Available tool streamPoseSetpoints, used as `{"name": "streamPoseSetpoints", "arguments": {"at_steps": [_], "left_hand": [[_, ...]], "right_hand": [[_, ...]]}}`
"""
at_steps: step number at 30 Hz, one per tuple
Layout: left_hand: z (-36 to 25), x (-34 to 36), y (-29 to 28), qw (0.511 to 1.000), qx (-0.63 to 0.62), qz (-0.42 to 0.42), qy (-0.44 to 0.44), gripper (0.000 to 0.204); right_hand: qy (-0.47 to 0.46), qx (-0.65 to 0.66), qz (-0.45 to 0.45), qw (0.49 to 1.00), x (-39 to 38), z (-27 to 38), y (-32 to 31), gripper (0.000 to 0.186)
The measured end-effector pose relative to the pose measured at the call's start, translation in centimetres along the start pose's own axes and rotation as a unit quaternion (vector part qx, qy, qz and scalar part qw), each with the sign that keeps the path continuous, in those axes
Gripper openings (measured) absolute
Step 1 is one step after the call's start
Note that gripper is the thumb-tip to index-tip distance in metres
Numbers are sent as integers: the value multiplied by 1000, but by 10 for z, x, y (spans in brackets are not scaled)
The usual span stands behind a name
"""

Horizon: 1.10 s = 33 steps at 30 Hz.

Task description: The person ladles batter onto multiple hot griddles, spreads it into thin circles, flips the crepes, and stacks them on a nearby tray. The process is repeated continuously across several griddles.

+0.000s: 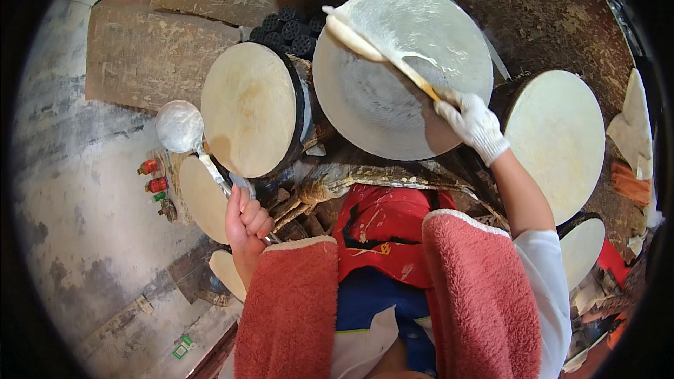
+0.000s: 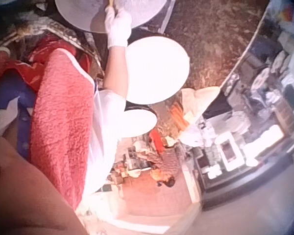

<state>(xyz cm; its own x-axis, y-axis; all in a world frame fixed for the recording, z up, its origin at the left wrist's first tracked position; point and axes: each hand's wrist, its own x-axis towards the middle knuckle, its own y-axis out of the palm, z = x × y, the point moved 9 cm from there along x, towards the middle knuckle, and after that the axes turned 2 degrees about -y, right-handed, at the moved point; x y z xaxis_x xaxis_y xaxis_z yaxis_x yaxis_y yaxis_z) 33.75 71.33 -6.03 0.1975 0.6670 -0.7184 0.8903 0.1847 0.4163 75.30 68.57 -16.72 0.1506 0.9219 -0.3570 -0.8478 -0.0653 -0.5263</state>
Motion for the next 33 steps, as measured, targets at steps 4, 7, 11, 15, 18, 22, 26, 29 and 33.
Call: {"name": "streamPoseSetpoints", "arguments": {"at_steps": [4,7,11,15,18,22,26,29,33], "left_hand": [[7,-6,-1,1000,-1,-14,3,40],[14,-15,-4,999,-21,-43,5,40],[25,-31,-8,997,-23,-71,17,41],[40,-41,-15,995,-79,-51,12,40],[51,-47,-28,993,-93,-74,8,40],[59,-57,-29,995,-86,-53,11,40],[58,-69,-31,993,-83,-80,14,41],[52,-68,-35,995,-41,-91,7,41],[45,-50,-42,997,-57,-39,-25,41]], "right_hand": [[13,-9,60,998,-22,-11,-4,37],[-49,-5,-10,999,6,-2,-33,37],[-21,-31,13,999,50,3,-26,41],[-28,-41,123,991,16,8,-1,36],[-45,-57,130,989,-4,7,-9,36],[-23,-60,92,994,26,10,-18,39],[-45,-87,103,990,45,22,4,40],[-97,-49,106,988,1,22,21,38],[-10,50,113,992,-86,-22,46,40]]}}
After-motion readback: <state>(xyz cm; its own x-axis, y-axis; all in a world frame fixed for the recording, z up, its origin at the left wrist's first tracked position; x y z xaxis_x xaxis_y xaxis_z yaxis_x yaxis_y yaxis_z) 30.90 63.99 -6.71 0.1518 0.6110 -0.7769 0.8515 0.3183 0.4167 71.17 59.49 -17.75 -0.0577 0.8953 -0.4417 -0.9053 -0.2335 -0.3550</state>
